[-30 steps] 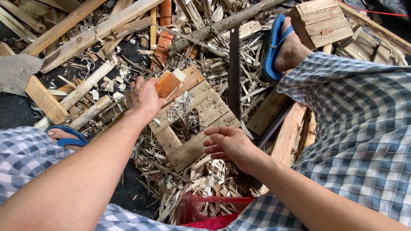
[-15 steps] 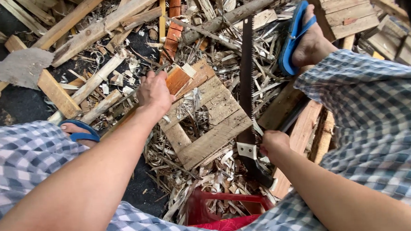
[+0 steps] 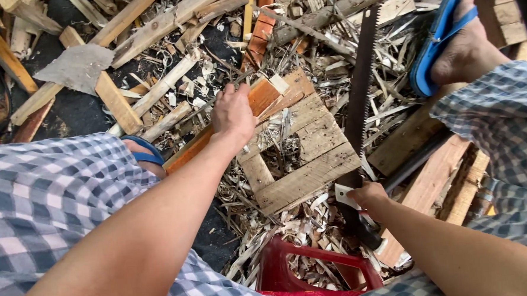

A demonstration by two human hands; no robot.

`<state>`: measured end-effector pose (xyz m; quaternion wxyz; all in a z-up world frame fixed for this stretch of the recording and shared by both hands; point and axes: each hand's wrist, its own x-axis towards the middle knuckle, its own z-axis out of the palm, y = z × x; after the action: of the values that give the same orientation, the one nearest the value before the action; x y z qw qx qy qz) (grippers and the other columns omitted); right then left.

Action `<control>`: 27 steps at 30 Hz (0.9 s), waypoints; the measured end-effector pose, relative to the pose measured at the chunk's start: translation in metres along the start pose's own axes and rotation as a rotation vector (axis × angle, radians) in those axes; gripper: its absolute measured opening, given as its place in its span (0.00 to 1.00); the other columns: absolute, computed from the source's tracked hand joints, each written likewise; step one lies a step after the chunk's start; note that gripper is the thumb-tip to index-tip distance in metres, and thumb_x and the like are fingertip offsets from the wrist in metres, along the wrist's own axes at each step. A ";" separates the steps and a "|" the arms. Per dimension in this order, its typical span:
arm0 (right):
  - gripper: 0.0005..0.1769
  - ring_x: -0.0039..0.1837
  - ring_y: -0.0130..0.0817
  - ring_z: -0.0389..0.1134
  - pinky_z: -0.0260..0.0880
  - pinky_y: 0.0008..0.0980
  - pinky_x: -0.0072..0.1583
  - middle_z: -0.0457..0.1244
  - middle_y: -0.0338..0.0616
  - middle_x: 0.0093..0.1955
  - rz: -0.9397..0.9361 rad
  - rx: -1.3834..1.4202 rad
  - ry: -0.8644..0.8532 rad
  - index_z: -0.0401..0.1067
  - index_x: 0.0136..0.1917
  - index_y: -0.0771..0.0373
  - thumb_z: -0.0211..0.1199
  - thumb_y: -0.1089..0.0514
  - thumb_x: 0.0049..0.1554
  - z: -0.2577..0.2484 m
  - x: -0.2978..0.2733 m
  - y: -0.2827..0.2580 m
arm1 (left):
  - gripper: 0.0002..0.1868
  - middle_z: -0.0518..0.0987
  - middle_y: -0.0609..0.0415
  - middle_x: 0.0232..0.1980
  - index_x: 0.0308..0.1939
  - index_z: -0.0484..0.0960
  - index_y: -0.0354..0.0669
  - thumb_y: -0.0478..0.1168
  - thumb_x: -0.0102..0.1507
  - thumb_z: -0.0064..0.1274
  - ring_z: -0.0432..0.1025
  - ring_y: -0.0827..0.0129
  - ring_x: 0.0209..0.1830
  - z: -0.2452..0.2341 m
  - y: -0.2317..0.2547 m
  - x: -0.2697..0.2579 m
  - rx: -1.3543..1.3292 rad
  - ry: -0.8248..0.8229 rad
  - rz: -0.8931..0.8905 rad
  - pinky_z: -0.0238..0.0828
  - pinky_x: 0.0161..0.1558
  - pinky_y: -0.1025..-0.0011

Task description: Sawing a wooden plank by hand using a small hand saw

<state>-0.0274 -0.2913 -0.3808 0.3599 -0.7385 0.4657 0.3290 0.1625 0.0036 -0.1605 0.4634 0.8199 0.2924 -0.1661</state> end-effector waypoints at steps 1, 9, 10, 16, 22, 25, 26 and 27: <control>0.34 0.58 0.63 0.69 0.80 0.54 0.44 0.65 0.69 0.59 -0.001 0.066 -0.015 0.71 0.67 0.71 0.73 0.62 0.49 -0.005 -0.009 -0.004 | 0.32 0.73 0.52 0.66 0.72 0.69 0.49 0.54 0.65 0.34 0.71 0.69 0.41 0.001 -0.002 0.003 0.034 0.002 0.024 0.67 0.40 0.67; 0.30 0.52 0.58 0.72 0.71 0.43 0.39 0.69 0.69 0.50 -0.197 0.055 0.106 0.80 0.59 0.71 0.77 0.68 0.42 -0.008 0.008 0.018 | 0.33 0.53 0.55 0.84 0.75 0.64 0.49 0.53 0.67 0.32 0.64 0.70 0.76 -0.001 0.007 -0.007 0.038 -0.004 -0.004 0.68 0.62 0.70; 0.27 0.53 0.60 0.71 0.75 0.49 0.42 0.68 0.68 0.53 -0.096 0.144 0.111 0.77 0.61 0.70 0.74 0.65 0.47 -0.008 0.006 0.016 | 0.32 0.59 0.55 0.81 0.74 0.67 0.49 0.52 0.66 0.33 0.70 0.69 0.65 -0.005 0.010 -0.012 0.000 -0.017 -0.010 0.71 0.52 0.71; 0.24 0.53 0.50 0.74 0.82 0.47 0.43 0.71 0.52 0.52 -0.028 -0.090 0.188 0.79 0.61 0.54 0.70 0.50 0.51 -0.025 0.045 0.043 | 0.21 0.73 0.51 0.59 0.59 0.73 0.49 0.51 0.66 0.37 0.74 0.61 0.45 -0.005 0.001 -0.006 -0.012 -0.033 0.003 0.73 0.38 0.65; 0.29 0.65 0.48 0.70 0.71 0.53 0.62 0.71 0.48 0.59 0.047 -0.225 0.344 0.75 0.67 0.54 0.59 0.44 0.55 -0.063 0.015 0.021 | 0.13 0.74 0.52 0.62 0.45 0.74 0.45 0.45 0.66 0.38 0.78 0.64 0.43 -0.002 0.001 -0.007 -0.074 -0.012 0.004 0.77 0.34 0.70; 0.20 0.51 0.46 0.67 0.67 0.44 0.48 0.67 0.52 0.50 0.089 -0.007 0.248 0.69 0.61 0.64 0.51 0.51 0.62 -0.097 -0.098 -0.045 | 0.20 0.72 0.51 0.70 0.51 0.78 0.43 0.47 0.66 0.34 0.77 0.63 0.48 -0.004 0.001 -0.009 0.009 -0.015 0.034 0.75 0.40 0.66; 0.15 0.35 0.43 0.66 0.64 0.35 0.32 0.63 0.55 0.42 0.151 0.197 0.117 0.63 0.54 0.73 0.44 0.57 0.68 -0.113 -0.163 -0.074 | 0.23 0.70 0.50 0.69 0.55 0.79 0.42 0.48 0.67 0.31 0.75 0.61 0.51 -0.005 0.001 -0.009 0.082 -0.020 0.057 0.73 0.44 0.63; 0.15 0.35 0.43 0.66 0.64 0.35 0.32 0.63 0.55 0.42 0.150 0.200 0.121 0.63 0.54 0.73 0.44 0.57 0.68 -0.113 -0.154 -0.063 | 0.23 0.70 0.50 0.69 0.55 0.79 0.42 0.48 0.67 0.31 0.75 0.61 0.51 -0.004 0.000 -0.008 0.080 -0.022 0.062 0.73 0.44 0.63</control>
<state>-0.0059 -0.2972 -0.1814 0.3774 -0.6806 0.5709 0.2616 0.1567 0.0041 -0.1540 0.4384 0.8445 0.2550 -0.1721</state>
